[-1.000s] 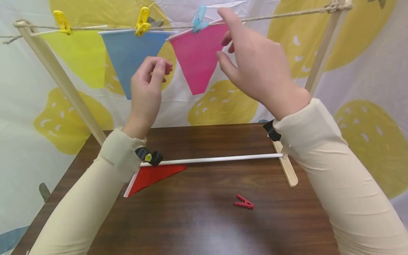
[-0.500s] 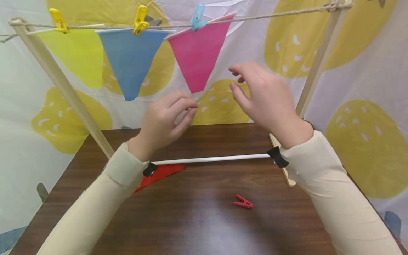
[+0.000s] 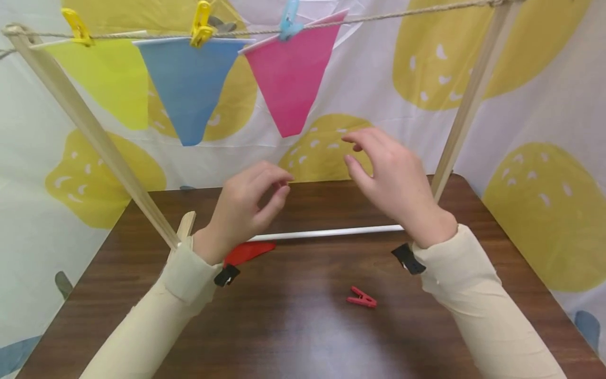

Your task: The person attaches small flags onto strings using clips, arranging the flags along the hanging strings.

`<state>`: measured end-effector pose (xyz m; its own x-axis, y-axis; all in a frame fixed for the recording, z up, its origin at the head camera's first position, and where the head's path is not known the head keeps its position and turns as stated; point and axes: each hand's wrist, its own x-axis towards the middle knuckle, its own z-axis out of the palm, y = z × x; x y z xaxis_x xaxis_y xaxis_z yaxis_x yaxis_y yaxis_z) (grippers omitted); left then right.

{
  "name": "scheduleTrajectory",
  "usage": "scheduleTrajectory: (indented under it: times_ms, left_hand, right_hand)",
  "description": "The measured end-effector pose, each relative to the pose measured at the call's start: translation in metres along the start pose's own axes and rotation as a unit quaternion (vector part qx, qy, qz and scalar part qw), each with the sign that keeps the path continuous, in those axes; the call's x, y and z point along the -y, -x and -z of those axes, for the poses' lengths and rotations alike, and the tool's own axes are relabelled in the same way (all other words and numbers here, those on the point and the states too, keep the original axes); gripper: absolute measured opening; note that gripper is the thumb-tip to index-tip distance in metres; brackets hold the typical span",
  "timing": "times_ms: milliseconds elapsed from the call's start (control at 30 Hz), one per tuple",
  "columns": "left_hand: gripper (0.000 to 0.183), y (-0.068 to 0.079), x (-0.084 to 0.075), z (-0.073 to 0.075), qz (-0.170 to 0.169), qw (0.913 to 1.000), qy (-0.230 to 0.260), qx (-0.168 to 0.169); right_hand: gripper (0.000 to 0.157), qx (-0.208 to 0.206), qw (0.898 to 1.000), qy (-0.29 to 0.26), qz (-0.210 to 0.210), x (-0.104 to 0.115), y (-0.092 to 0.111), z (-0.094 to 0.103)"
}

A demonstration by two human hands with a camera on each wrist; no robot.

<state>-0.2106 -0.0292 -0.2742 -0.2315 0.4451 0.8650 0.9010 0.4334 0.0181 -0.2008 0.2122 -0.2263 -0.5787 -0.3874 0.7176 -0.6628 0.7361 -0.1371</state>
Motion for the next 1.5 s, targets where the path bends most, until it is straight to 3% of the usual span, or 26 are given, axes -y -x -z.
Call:
scheduleTrajectory:
  times_ms: [500,633,800,900,1133,1500]
  left_hand:
    - [0.025,0.032,-0.010,0.003,0.073,0.9973,0.003,-0.006]
    - [0.026,0.039,-0.012,0.001,0.103,0.9944,0.014,0.023]
    - [0.023,0.052,-0.012,-0.004,0.154,0.9831,0.003,0.098]
    - [0.020,0.062,-0.012,-0.006,0.186,0.9748,-0.004,0.123]
    - [0.015,0.084,-0.019,-0.005,0.227,0.9649,0.013,0.132]
    - [0.016,0.101,-0.011,0.001,0.287,0.9508,0.008,0.118]
  right_hand:
    - [0.026,0.047,0.996,-0.054,-0.058,-0.007,0.046,-0.029]
    - [0.026,0.056,0.995,-0.060,-0.058,-0.007,0.061,-0.038]
    - [0.025,0.069,0.992,-0.072,-0.072,-0.006,0.078,-0.049]
    - [0.025,0.077,0.992,-0.068,-0.078,-0.004,0.087,-0.056]
    - [0.024,0.074,0.992,-0.061,-0.079,-0.002,0.102,-0.067]
    - [0.027,0.110,0.980,-0.065,-0.151,-0.001,0.119,-0.079]
